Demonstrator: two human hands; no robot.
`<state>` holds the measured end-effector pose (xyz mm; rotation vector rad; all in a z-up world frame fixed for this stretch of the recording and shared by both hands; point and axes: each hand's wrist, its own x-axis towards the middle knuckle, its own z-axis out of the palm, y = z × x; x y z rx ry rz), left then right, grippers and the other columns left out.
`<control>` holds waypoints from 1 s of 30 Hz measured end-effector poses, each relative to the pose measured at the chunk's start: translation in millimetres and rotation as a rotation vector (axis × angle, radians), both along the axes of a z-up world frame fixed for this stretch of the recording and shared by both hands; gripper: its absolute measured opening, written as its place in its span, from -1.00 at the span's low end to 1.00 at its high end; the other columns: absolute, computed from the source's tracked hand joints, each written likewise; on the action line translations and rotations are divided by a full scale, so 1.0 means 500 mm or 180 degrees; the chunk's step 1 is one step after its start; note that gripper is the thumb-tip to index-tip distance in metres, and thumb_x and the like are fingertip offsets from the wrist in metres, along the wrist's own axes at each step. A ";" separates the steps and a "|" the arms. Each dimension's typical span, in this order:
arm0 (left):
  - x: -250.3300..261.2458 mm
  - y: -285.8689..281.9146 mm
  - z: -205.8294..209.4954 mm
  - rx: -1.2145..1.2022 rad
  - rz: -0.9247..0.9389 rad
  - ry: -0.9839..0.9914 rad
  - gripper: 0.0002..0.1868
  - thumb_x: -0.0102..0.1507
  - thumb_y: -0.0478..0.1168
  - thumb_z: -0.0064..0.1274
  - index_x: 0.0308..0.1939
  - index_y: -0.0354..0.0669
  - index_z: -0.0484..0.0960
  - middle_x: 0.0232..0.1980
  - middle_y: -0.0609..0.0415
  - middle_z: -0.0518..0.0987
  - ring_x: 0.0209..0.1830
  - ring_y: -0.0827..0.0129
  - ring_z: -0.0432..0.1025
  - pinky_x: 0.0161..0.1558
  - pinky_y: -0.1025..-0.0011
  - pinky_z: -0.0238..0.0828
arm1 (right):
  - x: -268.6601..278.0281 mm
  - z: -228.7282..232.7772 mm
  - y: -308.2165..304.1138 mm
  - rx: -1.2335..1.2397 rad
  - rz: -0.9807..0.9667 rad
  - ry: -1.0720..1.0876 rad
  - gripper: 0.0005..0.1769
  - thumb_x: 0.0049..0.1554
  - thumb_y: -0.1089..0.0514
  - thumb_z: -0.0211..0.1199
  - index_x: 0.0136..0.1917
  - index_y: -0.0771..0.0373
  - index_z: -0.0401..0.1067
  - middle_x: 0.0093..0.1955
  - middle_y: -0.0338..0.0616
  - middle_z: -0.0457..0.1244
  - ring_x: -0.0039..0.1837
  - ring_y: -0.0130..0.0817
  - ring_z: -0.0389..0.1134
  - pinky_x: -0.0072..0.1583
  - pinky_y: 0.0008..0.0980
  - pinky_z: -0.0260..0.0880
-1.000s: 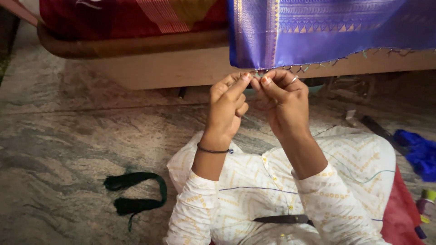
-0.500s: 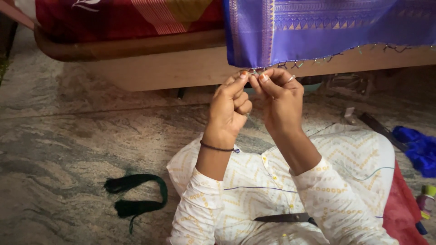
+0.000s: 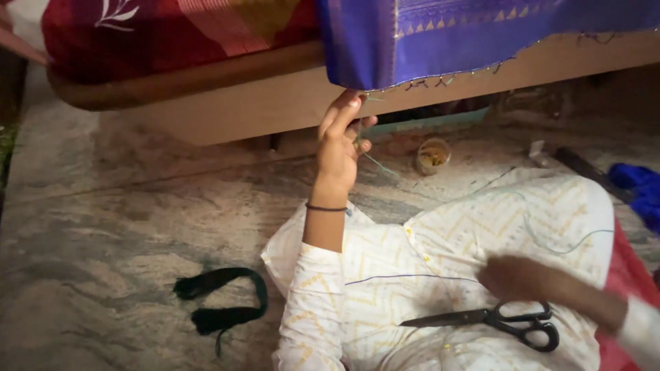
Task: The recorder is sewing small decorative metal or plastic tassels onto the edge of a blue fabric garment, then preparing green yarn for further decoration.
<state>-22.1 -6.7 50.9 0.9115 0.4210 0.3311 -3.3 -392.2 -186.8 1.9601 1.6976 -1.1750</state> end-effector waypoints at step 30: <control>-0.013 -0.013 -0.083 0.1596 0.0733 -0.0238 -0.86 0.35 -0.24 0.12 -0.12 -0.22 0.71 -0.23 0.19 0.67 -0.32 0.64 0.43 -0.40 0.66 0.18 | 0.156 0.475 0.136 0.1402 -0.2451 -0.0688 -0.35 -0.01 -0.47 0.26 -0.23 0.19 0.37 -0.64 -0.12 0.16 -0.62 -0.25 0.25 -0.41 -0.15 0.31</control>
